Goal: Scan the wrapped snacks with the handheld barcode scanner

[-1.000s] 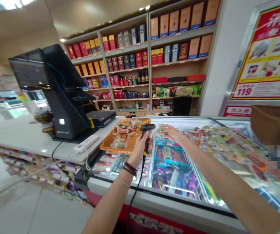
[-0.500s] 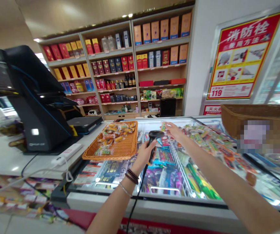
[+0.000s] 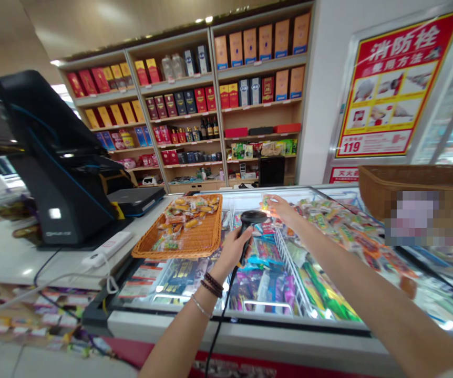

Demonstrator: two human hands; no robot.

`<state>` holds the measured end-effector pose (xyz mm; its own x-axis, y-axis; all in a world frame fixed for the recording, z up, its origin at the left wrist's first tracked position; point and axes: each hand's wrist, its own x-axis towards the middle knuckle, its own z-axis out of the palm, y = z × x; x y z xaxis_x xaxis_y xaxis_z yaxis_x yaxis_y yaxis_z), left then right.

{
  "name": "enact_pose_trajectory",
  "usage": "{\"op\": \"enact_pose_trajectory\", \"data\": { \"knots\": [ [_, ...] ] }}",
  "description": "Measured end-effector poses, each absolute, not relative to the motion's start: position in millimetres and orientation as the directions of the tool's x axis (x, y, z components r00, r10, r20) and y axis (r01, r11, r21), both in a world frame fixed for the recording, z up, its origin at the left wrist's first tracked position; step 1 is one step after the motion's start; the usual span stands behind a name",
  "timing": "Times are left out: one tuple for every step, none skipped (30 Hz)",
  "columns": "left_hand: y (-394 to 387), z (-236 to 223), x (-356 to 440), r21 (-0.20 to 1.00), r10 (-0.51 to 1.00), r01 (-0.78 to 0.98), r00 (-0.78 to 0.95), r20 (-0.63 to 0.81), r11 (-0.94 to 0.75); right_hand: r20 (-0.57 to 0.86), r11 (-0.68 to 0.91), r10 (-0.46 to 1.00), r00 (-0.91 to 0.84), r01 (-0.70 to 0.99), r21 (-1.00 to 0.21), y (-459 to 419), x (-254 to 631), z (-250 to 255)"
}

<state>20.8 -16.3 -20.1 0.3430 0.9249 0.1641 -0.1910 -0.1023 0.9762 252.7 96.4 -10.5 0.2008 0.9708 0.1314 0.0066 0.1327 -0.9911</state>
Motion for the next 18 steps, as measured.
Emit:
{"op": "enact_pose_trajectory", "data": {
  "knots": [
    [-17, -20, 21, 0.976, 0.925, -0.193, 0.345, 0.161, -0.098, 0.138, 0.138, 0.971, 0.196, 0.014, -0.99, 97, 253, -11],
    [-17, -20, 21, 0.976, 0.925, -0.194, 0.346, 0.159, -0.095, 0.144, 0.143, 0.971, 0.192, 0.018, -0.99, 97, 253, -11],
    [-18, -19, 21, 0.977, 0.925, -0.194, 0.346, 0.158, -0.094, 0.147, 0.147, 0.971, 0.19, 0.016, -0.989, 97, 254, -11],
    [-18, -19, 21, 0.977, 0.925, -0.193, 0.346, 0.157, -0.093, 0.147, 0.148, 0.971, 0.189, 0.008, -0.989, 98, 254, -11],
    [-18, -19, 21, 0.977, 0.924, -0.192, 0.349, 0.157, -0.093, 0.144, 0.147, 0.971, 0.189, -0.004, -0.989, 98, 255, -11],
    [-18, -19, 21, 0.977, 0.922, -0.192, 0.354, 0.157, -0.092, 0.137, 0.143, 0.972, 0.19, -0.017, -0.99, 98, 255, -12],
    [-17, -19, 21, 0.977, 0.92, -0.192, 0.36, 0.158, -0.092, 0.129, 0.137, 0.972, 0.196, -0.029, -0.99, 98, 256, -12],
    [-17, -19, 21, 0.977, 0.917, -0.193, 0.366, 0.158, -0.092, 0.121, 0.132, 0.973, 0.199, -0.041, -0.99, 98, 257, -12],
    [-17, -19, 21, 0.977, 0.915, -0.194, 0.371, 0.16, -0.092, 0.114, 0.127, 0.973, 0.199, -0.051, -0.991, 98, 258, -13],
    [-17, -19, 21, 0.976, 0.912, -0.196, 0.378, 0.162, -0.092, 0.109, 0.123, 0.974, 0.198, -0.059, -0.991, 98, 259, -14],
    [-17, -19, 21, 0.976, 0.909, -0.196, 0.384, 0.163, -0.092, 0.107, 0.121, 0.975, 0.197, -0.063, -0.991, 98, 260, -15],
    [-17, -19, 20, 0.976, 0.907, -0.196, 0.388, 0.164, -0.093, 0.107, 0.121, 0.975, 0.196, -0.064, -0.991, 99, 261, -16],
    [-18, -19, 20, 0.976, 0.906, -0.196, 0.391, 0.165, -0.093, 0.109, 0.123, 0.975, 0.192, -0.063, -0.99, 99, 262, -17],
    [-18, -18, 19, 0.976, 0.905, -0.197, 0.392, 0.165, -0.093, 0.112, 0.125, 0.976, 0.188, -0.062, -0.99, 100, 263, -19],
    [-18, -18, 18, 0.976, 0.905, -0.199, 0.393, 0.166, -0.092, 0.115, 0.128, 0.976, 0.187, -0.058, -0.99, 101, 264, -21],
    [-18, -18, 18, 0.975, 0.904, -0.201, 0.394, 0.165, -0.091, 0.119, 0.131, 0.975, 0.188, -0.051, -0.99, 103, 266, -23],
    [-18, -18, 18, 0.975, 0.904, -0.202, 0.395, 0.164, -0.089, 0.128, 0.137, 0.974, 0.188, -0.039, -0.99, 105, 268, -25],
    [-18, -18, 18, 0.976, 0.903, -0.202, 0.397, 0.163, -0.087, 0.145, 0.152, 0.971, 0.191, -0.019, -0.988, 107, 272, -27]
  ]
}}
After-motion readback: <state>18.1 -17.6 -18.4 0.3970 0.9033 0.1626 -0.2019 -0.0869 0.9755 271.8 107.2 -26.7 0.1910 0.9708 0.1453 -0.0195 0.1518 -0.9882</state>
